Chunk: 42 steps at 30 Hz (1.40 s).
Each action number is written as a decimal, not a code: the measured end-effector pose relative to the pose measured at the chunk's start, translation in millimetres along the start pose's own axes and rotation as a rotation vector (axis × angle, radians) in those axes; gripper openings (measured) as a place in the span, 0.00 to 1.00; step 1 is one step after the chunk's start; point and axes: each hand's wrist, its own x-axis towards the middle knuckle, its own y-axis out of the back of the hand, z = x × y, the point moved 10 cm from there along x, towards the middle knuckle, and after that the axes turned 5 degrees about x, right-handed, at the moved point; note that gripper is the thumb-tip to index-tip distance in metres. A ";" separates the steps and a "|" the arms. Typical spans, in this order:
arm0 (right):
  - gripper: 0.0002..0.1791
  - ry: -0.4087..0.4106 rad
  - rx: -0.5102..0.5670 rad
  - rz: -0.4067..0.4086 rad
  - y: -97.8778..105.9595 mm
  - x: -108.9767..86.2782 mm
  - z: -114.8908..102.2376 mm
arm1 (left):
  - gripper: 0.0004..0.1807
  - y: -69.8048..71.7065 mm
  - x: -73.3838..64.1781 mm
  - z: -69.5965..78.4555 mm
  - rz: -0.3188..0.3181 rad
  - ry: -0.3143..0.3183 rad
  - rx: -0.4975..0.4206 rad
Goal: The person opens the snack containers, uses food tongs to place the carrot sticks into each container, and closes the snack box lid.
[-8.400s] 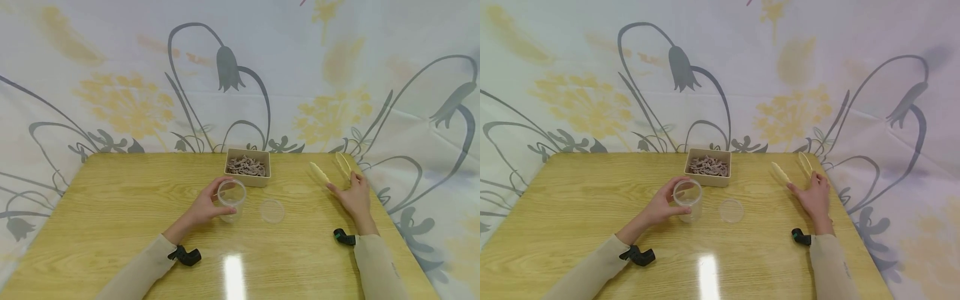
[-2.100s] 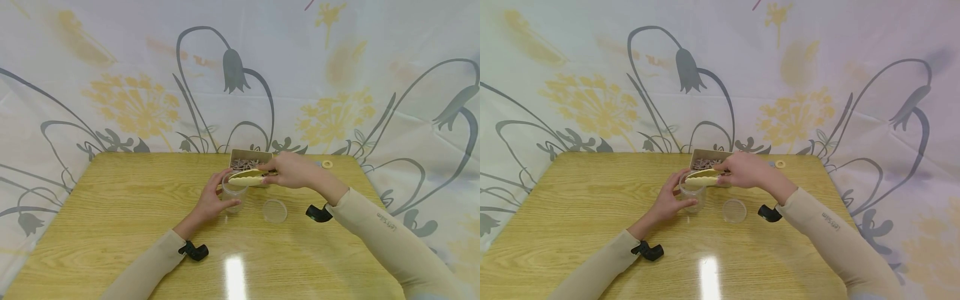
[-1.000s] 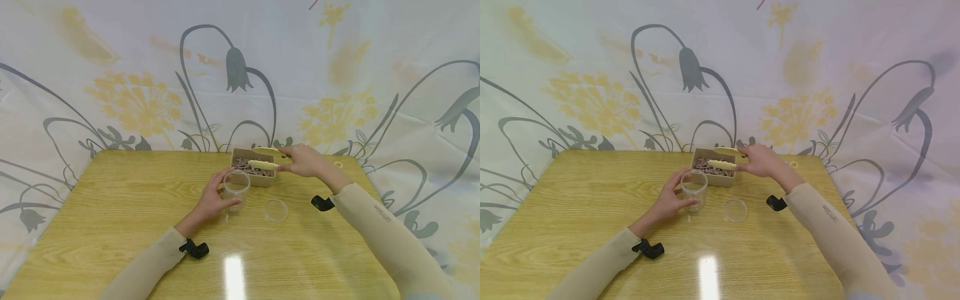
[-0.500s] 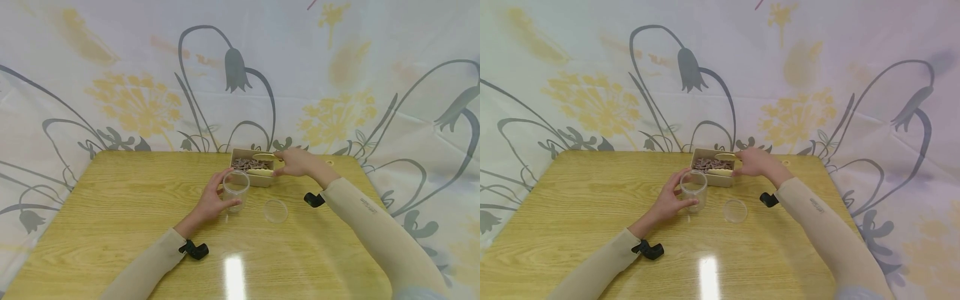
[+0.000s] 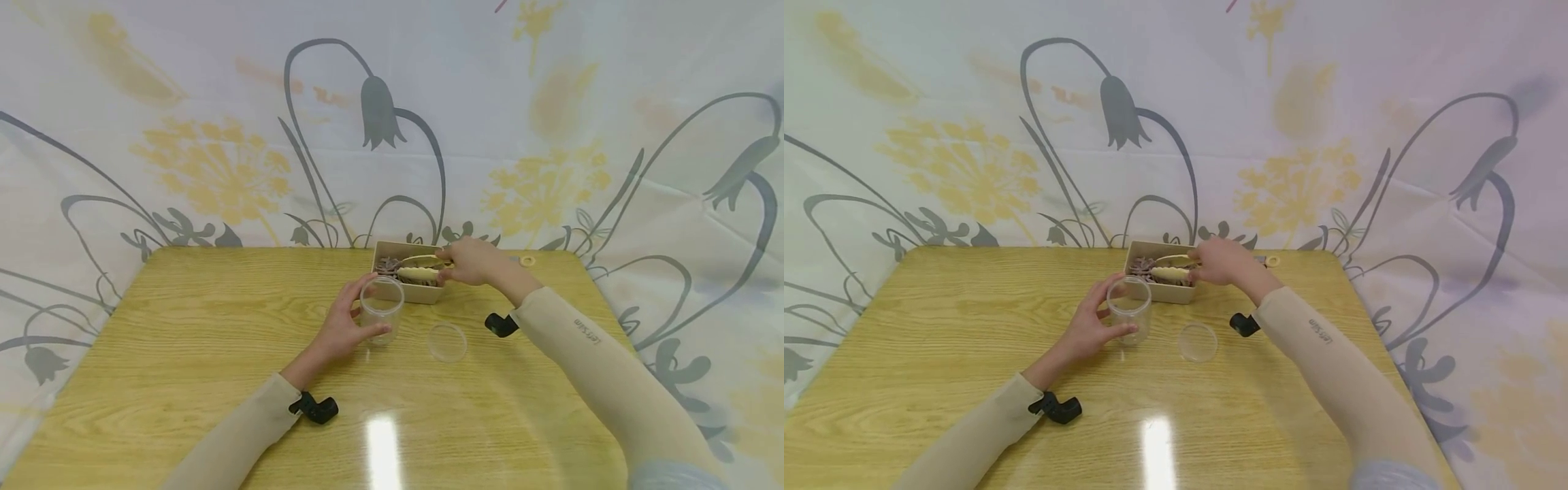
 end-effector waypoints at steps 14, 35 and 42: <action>0.25 -0.012 -0.012 0.106 4.3 -4.7 7.4 | 0.47 0.5 -0.8 2.3 -0.002 -0.012 0.018; 0.34 -0.081 -0.017 -0.088 2.7 7.7 1.3 | 0.47 -0.5 0.0 -3.4 -0.009 -0.024 -0.010; 0.13 -0.007 0.018 -0.033 1.8 10.5 1.0 | 0.48 -0.4 1.1 -6.2 -0.008 -0.020 -0.015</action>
